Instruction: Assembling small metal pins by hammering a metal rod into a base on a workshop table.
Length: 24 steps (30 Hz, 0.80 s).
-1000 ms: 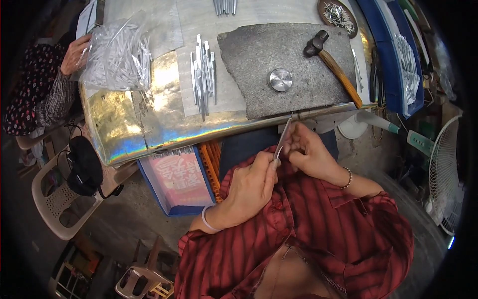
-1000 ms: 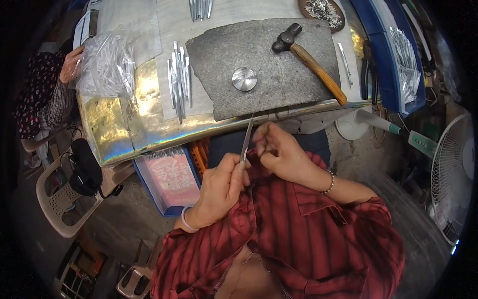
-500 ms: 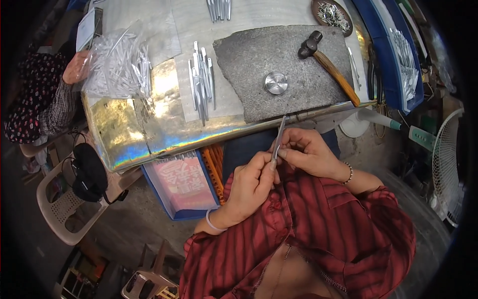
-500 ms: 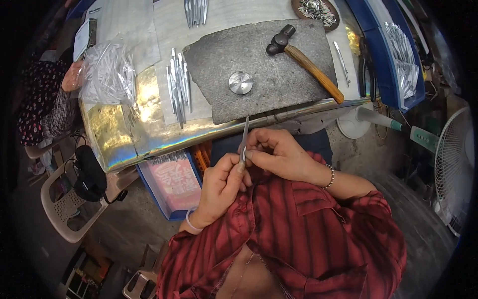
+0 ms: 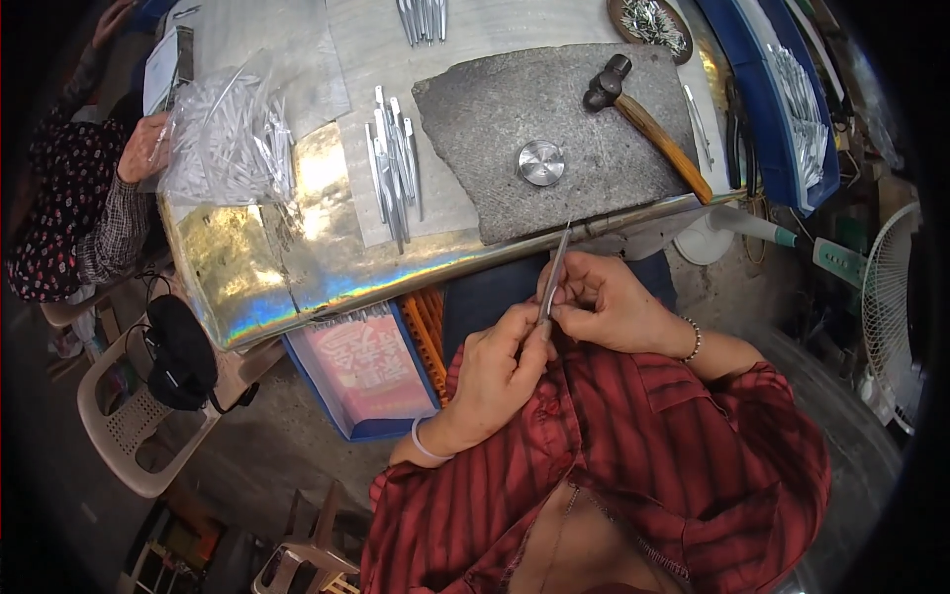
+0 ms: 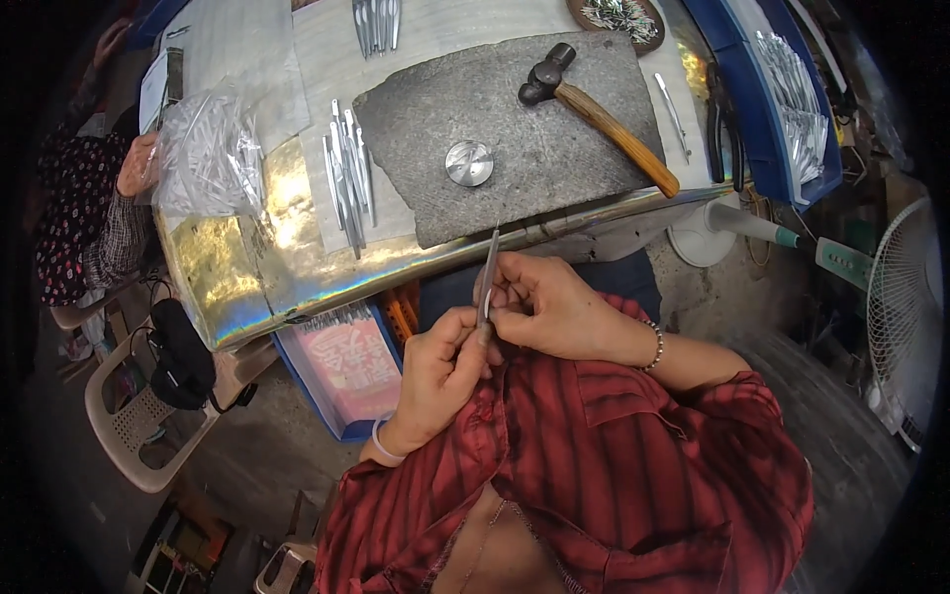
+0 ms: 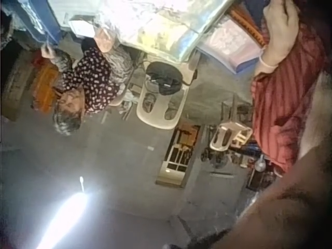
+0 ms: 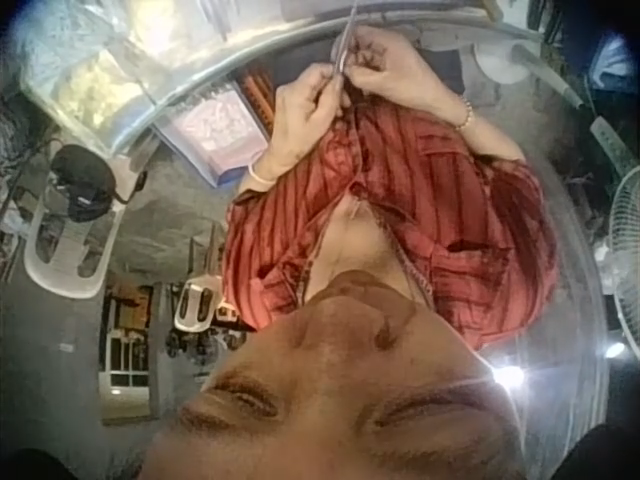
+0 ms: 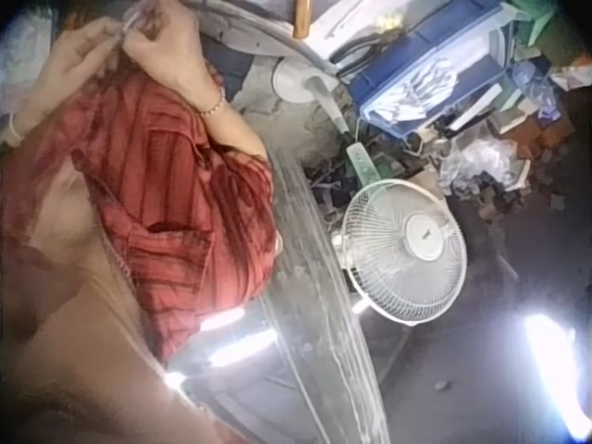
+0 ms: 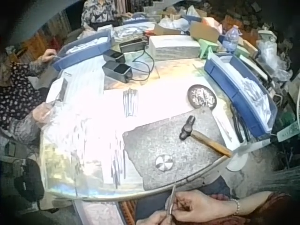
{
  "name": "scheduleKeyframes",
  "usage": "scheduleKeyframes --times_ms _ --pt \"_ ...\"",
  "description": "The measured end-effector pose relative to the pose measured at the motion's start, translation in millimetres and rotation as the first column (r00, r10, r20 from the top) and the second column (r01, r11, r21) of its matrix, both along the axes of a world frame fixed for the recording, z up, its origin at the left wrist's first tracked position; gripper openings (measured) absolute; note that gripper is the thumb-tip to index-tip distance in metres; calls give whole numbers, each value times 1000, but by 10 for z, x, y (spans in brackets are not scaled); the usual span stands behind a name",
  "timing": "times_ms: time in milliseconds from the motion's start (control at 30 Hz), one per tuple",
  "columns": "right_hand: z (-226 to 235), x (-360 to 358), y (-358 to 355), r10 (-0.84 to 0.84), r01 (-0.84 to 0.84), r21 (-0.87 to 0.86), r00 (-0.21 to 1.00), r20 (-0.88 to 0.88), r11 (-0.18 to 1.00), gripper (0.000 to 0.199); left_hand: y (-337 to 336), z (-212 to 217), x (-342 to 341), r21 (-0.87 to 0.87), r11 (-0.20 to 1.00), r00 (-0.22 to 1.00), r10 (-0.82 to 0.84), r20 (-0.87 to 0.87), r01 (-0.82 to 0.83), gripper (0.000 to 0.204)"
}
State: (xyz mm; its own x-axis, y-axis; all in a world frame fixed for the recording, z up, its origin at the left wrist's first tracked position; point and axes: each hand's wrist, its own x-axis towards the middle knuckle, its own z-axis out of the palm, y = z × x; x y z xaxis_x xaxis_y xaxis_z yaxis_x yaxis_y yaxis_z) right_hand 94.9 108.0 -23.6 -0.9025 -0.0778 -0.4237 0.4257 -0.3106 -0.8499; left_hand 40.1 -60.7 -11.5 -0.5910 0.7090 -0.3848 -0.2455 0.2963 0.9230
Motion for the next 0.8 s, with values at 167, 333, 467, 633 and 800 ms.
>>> scheduleKeyframes --times_ms 167,333,467,633,800 --pt "40 -16 44 11 -8 -38 997 77 999 16 -5 13 -9 -1 1000 999 0 -52 0 12" --pt "31 0 57 23 -21 -41 998 52 999 17 3 29 -13 -20 1000 1000 0 -23 0 13" --pt "25 -1 53 38 -33 -56 996 81 998 19 3 6 -13 -20 1000 999 -14 -48 13 13" --pt "4 0 56 74 -74 1 995 63 997 23 -6 -35 -4 -25 999 993 -43 -111 41 12" --pt "52 -33 26 147 -157 168 987 72 973 24 -18 -62 -2 -69 994 980 -92 -179 81 12"
